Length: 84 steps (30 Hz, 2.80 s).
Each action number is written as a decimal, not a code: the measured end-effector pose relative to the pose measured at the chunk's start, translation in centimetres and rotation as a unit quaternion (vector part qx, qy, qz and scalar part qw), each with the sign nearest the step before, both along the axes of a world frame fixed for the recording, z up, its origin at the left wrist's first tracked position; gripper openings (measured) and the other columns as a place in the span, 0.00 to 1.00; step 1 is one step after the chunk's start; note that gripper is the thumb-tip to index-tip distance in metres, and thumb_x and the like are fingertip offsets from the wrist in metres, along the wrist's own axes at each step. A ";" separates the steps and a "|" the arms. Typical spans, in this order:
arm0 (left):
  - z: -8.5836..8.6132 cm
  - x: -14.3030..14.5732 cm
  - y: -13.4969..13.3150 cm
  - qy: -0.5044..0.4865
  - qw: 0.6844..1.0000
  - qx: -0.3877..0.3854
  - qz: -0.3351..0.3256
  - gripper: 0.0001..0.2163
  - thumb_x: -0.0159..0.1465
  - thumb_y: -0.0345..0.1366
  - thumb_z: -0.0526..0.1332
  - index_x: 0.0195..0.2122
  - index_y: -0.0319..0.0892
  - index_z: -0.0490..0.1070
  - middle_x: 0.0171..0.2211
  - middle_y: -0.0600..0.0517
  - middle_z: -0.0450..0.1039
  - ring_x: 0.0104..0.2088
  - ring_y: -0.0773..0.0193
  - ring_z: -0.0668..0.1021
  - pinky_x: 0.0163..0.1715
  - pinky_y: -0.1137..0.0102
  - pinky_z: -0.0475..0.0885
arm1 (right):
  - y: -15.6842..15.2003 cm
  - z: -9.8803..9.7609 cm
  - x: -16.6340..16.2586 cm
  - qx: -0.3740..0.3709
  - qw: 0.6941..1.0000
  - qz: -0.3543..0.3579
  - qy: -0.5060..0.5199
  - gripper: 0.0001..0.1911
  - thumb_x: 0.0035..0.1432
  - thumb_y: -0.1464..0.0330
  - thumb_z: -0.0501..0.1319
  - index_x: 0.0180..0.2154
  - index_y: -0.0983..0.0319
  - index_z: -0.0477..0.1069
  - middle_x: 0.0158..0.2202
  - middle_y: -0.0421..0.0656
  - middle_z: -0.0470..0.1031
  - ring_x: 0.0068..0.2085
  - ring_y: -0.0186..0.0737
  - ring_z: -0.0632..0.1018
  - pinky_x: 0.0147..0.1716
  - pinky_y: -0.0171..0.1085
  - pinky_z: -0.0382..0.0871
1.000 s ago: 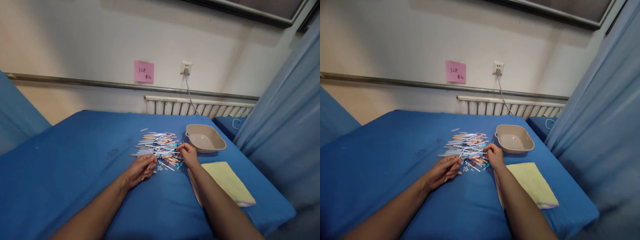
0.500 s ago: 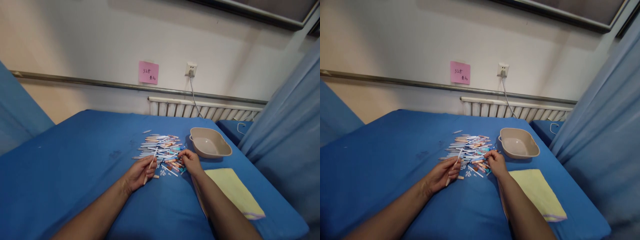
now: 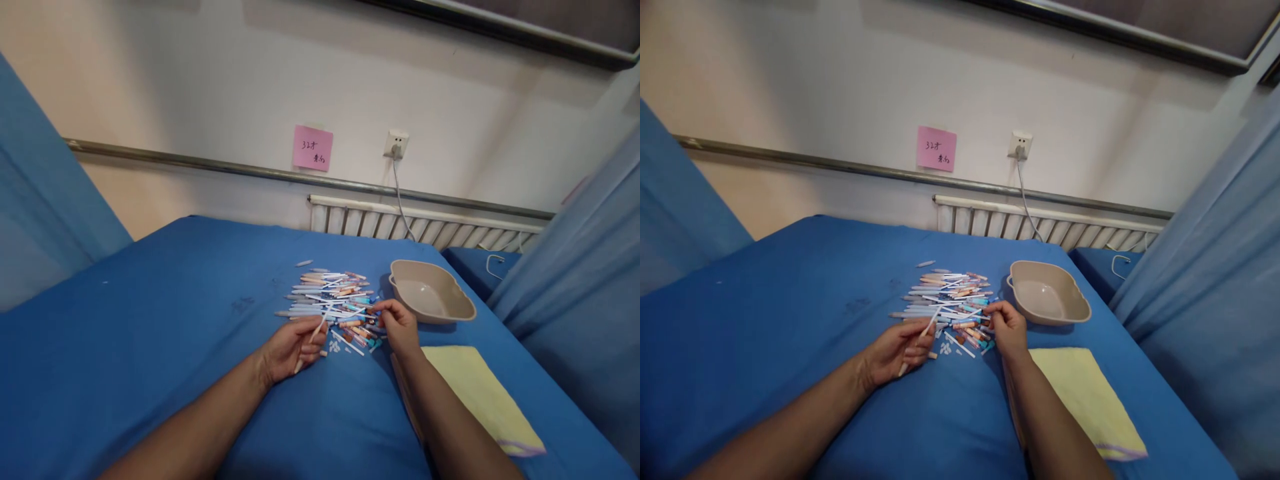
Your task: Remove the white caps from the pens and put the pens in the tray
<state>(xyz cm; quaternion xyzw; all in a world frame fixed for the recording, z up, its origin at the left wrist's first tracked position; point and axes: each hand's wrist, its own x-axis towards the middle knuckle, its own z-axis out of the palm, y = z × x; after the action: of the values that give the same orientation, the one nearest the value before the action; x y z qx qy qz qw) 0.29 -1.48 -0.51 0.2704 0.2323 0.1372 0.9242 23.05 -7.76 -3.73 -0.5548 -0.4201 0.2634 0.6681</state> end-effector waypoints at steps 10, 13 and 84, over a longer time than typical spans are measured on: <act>-0.9 0.6 -0.9 0.070 0.986 0.153 0.008 0.10 0.58 0.39 0.64 0.30 0.37 0.70 0.20 0.55 0.67 0.15 0.78 0.61 0.31 0.70 0.71 | -0.3 0.4 0.0 -0.008 1.000 -0.015 -0.008 0.06 0.47 0.68 0.56 0.25 0.61 0.71 0.19 0.36 0.68 0.19 0.31 0.65 0.21 0.31 0.61; -1.1 0.7 -0.1 0.066 0.981 0.168 0.074 0.10 0.58 0.39 0.64 0.30 0.36 0.70 0.21 0.56 0.69 0.15 0.78 0.62 0.37 0.65 0.73 | -0.3 0.3 0.1 -0.011 1.000 -0.016 -0.005 0.06 0.47 0.68 0.56 0.26 0.61 0.71 0.18 0.35 0.68 0.19 0.31 0.65 0.21 0.31 0.60; -0.7 1.2 -0.7 0.128 0.970 0.182 0.100 0.06 0.63 0.35 0.60 0.35 0.36 0.69 0.29 0.47 0.78 0.21 0.70 0.78 0.20 0.79 0.73 | 0.0 0.2 -1.8 -0.127 0.824 0.079 -0.546 0.08 0.59 0.68 0.58 0.41 0.59 0.72 0.40 0.46 0.74 0.44 0.44 0.70 0.45 0.40 0.61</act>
<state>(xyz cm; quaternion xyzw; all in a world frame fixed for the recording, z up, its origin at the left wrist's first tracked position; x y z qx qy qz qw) 1.44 -2.22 -1.19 0.4250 0.3460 0.2327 0.8034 21.24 -7.76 -3.52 -0.6524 -0.7218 0.0200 0.2300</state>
